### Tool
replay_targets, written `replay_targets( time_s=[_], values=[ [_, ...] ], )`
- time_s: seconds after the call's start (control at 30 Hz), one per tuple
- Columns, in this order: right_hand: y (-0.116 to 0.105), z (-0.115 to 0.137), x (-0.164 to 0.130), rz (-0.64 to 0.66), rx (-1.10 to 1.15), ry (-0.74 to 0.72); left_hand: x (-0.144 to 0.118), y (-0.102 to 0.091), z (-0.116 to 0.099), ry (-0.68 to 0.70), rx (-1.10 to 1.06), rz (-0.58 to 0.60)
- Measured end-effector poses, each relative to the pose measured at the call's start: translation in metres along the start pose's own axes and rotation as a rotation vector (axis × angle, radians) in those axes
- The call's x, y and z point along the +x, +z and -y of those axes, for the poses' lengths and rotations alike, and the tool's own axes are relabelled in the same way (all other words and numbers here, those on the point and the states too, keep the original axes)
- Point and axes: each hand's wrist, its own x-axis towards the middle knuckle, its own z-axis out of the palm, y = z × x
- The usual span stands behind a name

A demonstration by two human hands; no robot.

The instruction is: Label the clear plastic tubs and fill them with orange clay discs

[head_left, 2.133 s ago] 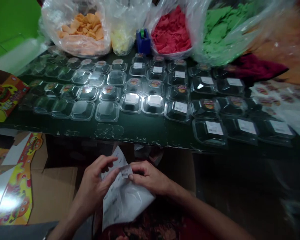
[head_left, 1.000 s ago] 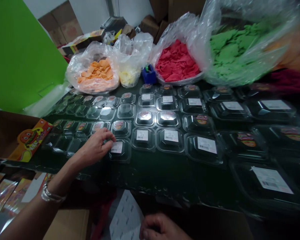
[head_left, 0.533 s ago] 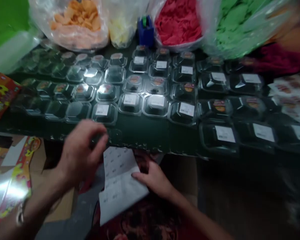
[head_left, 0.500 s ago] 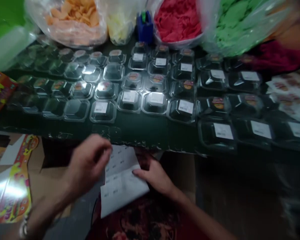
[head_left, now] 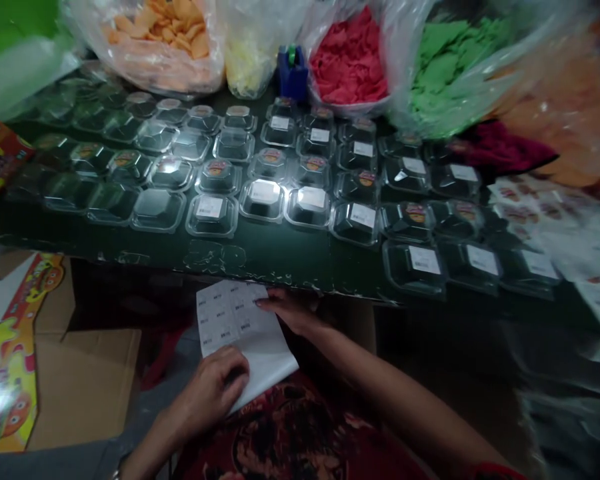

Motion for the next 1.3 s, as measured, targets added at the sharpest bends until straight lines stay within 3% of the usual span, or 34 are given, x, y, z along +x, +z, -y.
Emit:
replay_targets(
  time_s=[0.07, 0.2, 0.3, 0.47, 0.73, 0.87, 1.0, 1.3],
  values=[
    [0.005, 0.002, -0.002, 0.012, -0.058, -0.008, 0.008, -0.010, 0.000, -0.019, -0.038, -0.080],
    [0.013, 0.010, -0.023, 0.020, -0.176, -0.044, 0.037, -0.021, 0.003, 0.059, -0.014, -0.373],
    [0.017, 0.018, -0.037, 0.008, -0.208, -0.112, 0.060, -0.021, 0.006, 0.063, 0.049, -0.441],
    [0.019, 0.032, -0.046, 0.106, -0.425, -0.258, 0.070, -0.023, 0.010, 0.031, 0.114, -0.368],
    [0.021, 0.047, -0.054, 0.195, -0.415, -0.284, 0.060, -0.031, 0.009, 0.222, 0.432, -0.287],
    [0.020, 0.043, -0.056, 0.192, -0.386, -0.264, 0.063, -0.041, 0.007, 0.103, 0.326, -0.272],
    [0.021, 0.038, -0.058, 0.149, -0.324, -0.201, 0.059, -0.051, 0.002, -0.010, 0.187, -0.343],
    [0.026, 0.040, -0.060, 0.204, -0.426, -0.314, 0.052, -0.036, 0.006, 0.156, 0.215, -0.287]
  ],
)
